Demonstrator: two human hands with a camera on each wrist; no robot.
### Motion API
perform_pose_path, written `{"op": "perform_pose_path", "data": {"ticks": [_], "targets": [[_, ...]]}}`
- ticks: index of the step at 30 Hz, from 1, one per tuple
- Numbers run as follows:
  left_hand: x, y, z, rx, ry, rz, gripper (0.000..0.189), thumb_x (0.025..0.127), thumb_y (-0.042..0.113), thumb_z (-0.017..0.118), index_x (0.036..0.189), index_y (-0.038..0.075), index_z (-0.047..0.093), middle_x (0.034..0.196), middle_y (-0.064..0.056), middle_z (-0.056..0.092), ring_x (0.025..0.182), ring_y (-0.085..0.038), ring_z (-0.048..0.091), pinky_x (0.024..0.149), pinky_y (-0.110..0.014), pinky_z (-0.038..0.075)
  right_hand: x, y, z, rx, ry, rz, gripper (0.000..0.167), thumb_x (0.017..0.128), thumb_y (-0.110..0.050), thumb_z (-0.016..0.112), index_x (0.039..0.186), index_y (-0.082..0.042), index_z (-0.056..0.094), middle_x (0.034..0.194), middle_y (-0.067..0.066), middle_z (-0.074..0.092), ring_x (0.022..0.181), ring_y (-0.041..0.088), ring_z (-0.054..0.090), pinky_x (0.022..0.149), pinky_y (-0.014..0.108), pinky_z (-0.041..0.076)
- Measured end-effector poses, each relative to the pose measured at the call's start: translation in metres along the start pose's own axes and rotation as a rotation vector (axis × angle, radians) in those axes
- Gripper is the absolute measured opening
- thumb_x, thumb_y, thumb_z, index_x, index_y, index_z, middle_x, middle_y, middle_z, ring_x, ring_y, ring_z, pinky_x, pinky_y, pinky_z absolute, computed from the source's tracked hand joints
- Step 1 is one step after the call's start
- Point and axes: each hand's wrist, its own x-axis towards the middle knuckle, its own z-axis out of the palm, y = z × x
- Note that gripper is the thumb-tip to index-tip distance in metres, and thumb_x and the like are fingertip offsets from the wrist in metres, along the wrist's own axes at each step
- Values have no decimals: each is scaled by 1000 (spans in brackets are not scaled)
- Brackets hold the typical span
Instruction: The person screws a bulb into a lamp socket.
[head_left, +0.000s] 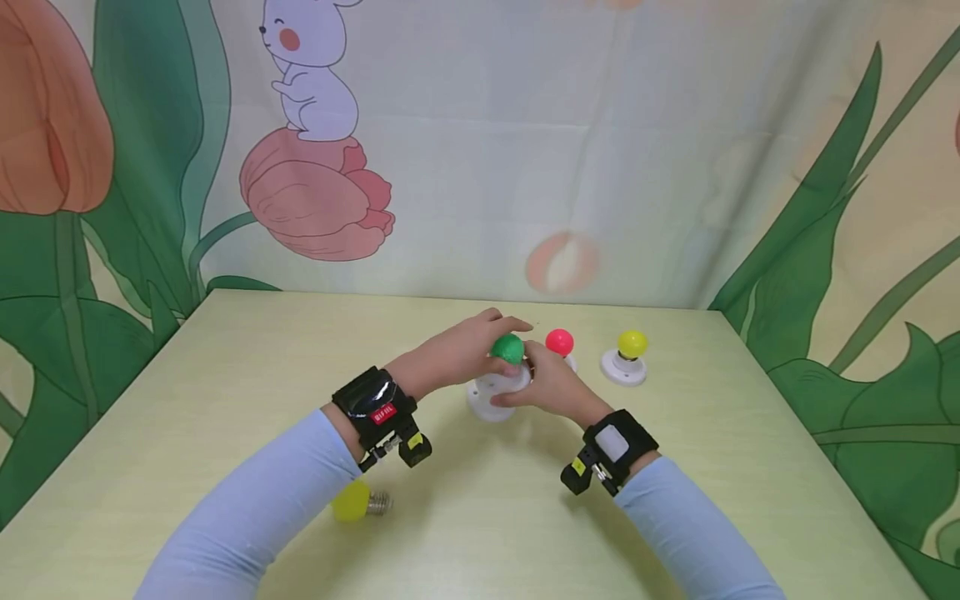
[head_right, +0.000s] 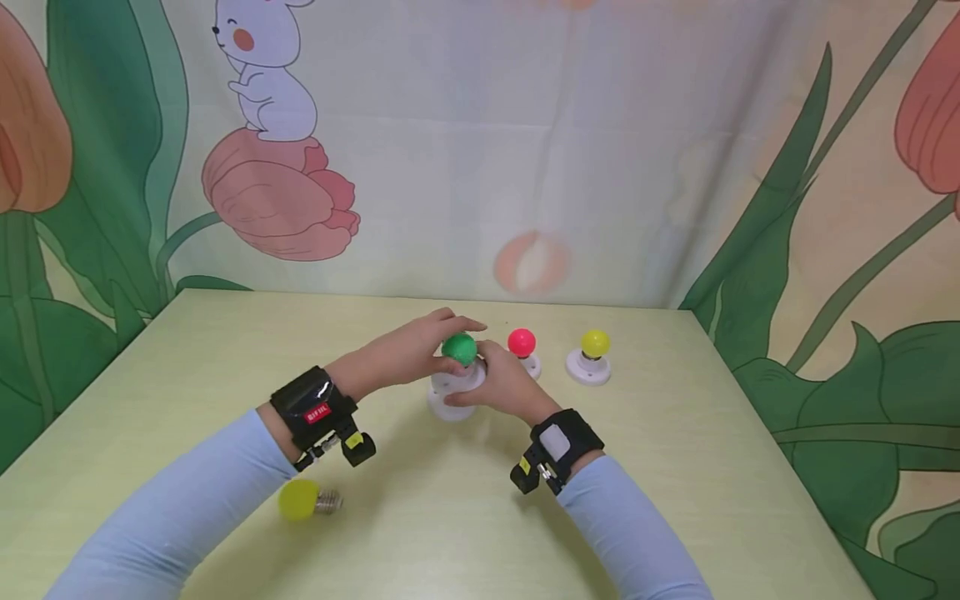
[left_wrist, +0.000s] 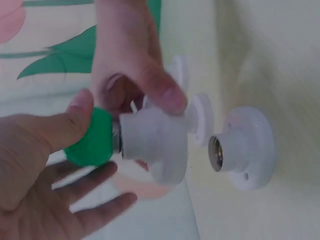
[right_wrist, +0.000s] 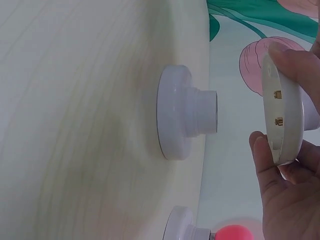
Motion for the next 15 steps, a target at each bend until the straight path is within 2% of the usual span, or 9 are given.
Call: {"op": "perform_pose_path", "data": {"ticks": [3,6,10,15], "targets": [[-1,-7,-4,-77,-38,81,54,88,10,70,139,15,51,133,-6,52,123,-19,51,102,-31,45,0,0,0,-3,6,2,68,71,-28,87,126,-8,53,119,5,62,104,21,61,88,35,52],[-3,-10,-4,-57,-32,130,45,89,4,67,132,14,56,128,-4,55,120,-18,53,103,-31,45,1,1,0,3,4,-9,68,70,-28,87,127,-10,54,121,4,61,106,21,59,89,36,51],[-4,-10,3,113,7,192,41,91,9,66,130,9,54,119,-8,55,108,-19,57,97,-30,49,1,2,1,3,0,-27,71,70,-29,87,129,-13,51,122,2,60,108,20,58,92,36,50],[-6,-9,10,326,75,277,44,91,18,69,129,5,53,114,-8,56,101,-17,58,90,-28,53,0,4,0,-1,-3,-58,74,69,-28,89,130,-16,49,122,1,60,108,20,57,93,37,50]]}}
